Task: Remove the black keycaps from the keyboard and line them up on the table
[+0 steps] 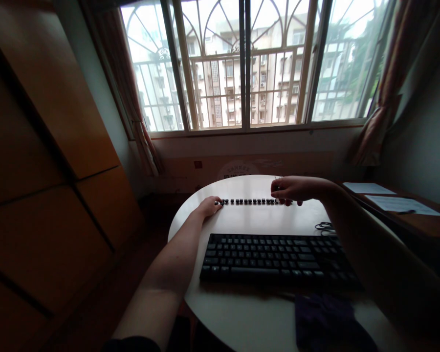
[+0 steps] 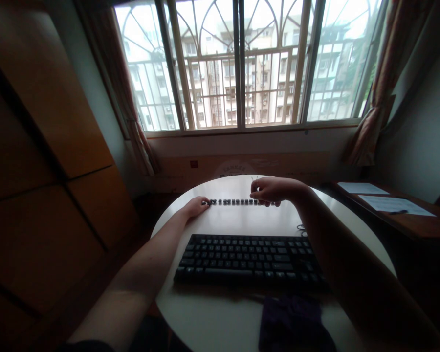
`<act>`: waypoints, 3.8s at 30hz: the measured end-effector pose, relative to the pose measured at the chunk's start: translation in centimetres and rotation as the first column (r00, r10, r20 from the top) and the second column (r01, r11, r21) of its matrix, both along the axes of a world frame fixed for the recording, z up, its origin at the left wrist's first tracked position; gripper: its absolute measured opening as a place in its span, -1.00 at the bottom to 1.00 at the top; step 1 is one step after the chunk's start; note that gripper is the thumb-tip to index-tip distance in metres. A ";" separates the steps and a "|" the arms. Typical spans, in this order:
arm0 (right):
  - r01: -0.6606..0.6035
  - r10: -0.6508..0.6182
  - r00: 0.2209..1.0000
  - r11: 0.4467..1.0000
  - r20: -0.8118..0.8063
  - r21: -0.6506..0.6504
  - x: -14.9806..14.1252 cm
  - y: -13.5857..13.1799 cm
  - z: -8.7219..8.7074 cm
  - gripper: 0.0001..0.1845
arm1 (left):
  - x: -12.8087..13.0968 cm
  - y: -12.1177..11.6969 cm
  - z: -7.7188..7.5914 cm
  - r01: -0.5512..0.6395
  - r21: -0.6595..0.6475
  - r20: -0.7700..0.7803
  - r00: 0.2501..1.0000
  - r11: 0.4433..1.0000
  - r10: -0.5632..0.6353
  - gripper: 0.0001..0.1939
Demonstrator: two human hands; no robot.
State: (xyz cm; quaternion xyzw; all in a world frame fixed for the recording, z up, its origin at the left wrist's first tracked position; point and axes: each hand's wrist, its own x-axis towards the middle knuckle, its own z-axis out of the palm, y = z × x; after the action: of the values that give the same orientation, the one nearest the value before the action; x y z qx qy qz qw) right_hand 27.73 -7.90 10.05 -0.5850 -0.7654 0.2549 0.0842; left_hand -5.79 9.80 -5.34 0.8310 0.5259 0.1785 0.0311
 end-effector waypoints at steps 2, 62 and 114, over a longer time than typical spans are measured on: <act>-0.002 0.002 1.000 1.000 0.003 0.001 0.0 0.0 0.0 -0.73 | 0.0 0.0 0.0 0.001 0.000 -0.001 1.000 1.000 -0.001 -0.73; -0.053 0.054 0.997 0.998 -0.047 0.017 0.0 0.0 -0.1 -0.77 | 0.2 -1.1 0.8 -0.033 -0.084 0.143 0.989 0.996 0.045 -0.72; -0.113 0.274 0.740 0.951 -0.615 0.287 -14.2 -1.1 -12.7 -0.65 | -0.8 -0.6 1.7 -0.381 0.100 0.422 0.852 0.919 0.308 -0.63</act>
State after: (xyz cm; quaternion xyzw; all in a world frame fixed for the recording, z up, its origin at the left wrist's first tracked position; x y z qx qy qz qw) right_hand 13.50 -9.05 -2.65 -0.3635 -0.7700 0.3577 0.3834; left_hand -6.58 9.24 -3.65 0.6681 0.6310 0.3932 0.0297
